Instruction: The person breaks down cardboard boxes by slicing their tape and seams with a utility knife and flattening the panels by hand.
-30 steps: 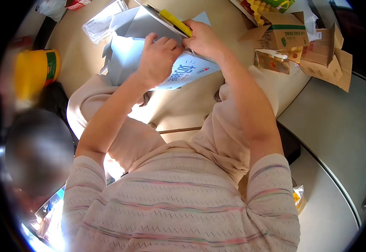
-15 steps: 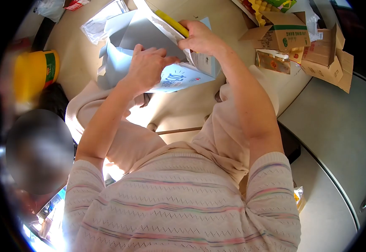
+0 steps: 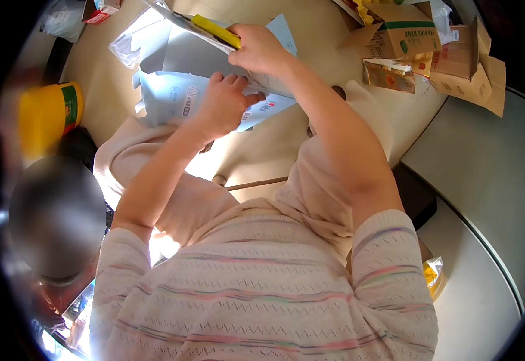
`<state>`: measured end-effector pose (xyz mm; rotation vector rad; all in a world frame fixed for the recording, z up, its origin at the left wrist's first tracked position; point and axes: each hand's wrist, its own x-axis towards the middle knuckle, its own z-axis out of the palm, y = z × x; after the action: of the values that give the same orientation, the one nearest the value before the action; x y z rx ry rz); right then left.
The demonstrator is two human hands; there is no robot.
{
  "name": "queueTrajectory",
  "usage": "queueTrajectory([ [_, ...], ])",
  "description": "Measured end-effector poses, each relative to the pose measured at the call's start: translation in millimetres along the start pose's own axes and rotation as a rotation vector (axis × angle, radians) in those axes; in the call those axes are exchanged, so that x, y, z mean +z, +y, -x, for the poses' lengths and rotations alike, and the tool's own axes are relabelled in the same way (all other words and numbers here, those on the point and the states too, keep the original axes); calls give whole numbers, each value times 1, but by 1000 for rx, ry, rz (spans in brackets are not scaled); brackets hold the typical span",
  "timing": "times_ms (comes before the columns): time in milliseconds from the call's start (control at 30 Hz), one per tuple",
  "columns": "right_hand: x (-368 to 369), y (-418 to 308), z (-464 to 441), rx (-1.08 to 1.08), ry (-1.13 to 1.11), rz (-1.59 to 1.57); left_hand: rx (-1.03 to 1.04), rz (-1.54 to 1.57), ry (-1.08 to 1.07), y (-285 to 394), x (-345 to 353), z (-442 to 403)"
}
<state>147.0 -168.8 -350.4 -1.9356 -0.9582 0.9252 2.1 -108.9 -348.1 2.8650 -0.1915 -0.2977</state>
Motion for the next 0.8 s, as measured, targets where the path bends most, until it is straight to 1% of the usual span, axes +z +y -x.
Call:
queueTrajectory([
  [133,-1,4,-7,-9,-2,-68,30,134,-41,-15,0,0],
  [233,-1,5,-10,50,-26,-74,-96,270,-30,-21,1,1],
  [333,0,7,-11,87,-71,-171,-83,255,1,-19,-3,3],
  [433,-1,8,-12,25,-50,-92,-90,218,-26,-18,-2,3],
  [533,1,7,-15,53,-89,-24,-97,76,-54,-18,3,1],
  [633,4,-4,-5,62,-74,-231,-230,-35,-164,-30,4,-6],
  [733,-26,0,10,140,93,-356,-396,113,68,-74,3,-3],
  [767,-33,-1,21,58,178,-248,-425,141,84,-84,0,-2],
  [800,-36,2,32,-13,215,-129,-458,172,104,-93,-5,-1],
])
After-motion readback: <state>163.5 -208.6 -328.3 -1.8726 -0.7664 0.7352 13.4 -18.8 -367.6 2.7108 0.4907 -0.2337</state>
